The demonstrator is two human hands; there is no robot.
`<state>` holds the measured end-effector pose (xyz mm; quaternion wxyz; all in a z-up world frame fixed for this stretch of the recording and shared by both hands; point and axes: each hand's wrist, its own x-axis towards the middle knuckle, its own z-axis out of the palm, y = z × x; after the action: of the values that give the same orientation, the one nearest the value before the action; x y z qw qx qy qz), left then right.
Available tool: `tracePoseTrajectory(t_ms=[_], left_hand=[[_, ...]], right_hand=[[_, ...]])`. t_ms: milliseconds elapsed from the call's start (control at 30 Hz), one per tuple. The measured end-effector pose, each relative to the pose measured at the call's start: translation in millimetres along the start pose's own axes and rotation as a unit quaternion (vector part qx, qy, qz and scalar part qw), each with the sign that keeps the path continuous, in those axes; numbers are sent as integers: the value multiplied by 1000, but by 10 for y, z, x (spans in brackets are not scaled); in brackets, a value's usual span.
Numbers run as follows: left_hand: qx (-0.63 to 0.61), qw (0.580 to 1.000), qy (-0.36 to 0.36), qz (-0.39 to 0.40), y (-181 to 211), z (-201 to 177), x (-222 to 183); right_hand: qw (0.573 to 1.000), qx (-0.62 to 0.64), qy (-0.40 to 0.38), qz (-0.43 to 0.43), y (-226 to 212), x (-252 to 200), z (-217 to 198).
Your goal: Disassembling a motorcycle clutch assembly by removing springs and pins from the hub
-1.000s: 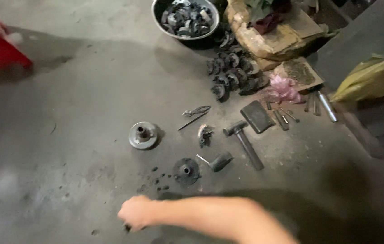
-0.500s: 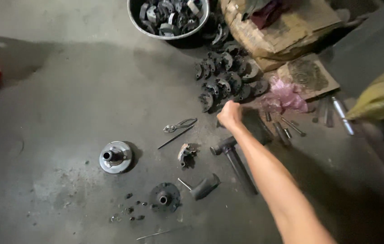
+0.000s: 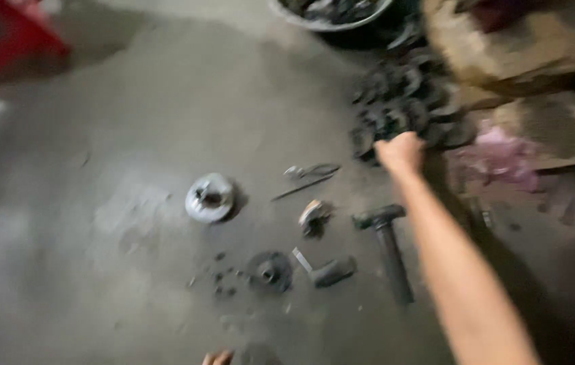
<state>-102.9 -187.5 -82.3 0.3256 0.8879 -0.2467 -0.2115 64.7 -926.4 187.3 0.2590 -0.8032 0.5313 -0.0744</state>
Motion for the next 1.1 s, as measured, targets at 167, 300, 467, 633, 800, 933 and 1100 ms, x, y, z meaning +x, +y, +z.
tracePoseTrajectory(t_ms=[167,300,467,633,800,933,1100], left_hand=[[42,998,-5,-49,2601,-1861,668],[42,997,25,53,2661,-2048,976],[66,981,86,162,2724,-1786,1414],[235,957,41,166,2896,-1226,1879],[258,938,131,191,2840,-1055,1841],[193,957,19,214,2843,-1733,1172],[189,956,7,222,2112,-2193,753]], right_hand=[[976,-50,-28,-209,-331,-1374,-638],[842,-152,-126,-502,-140,-2939,-73],[695,-331,-188,-609,276,-4255,990],[718,-349,-147,-584,917,-4165,1066],[751,-407,-204,-479,1030,-3714,355],[734,-408,-323,-436,501,-3780,-127],[628,-383,-358,-575,-116,-4095,90]])
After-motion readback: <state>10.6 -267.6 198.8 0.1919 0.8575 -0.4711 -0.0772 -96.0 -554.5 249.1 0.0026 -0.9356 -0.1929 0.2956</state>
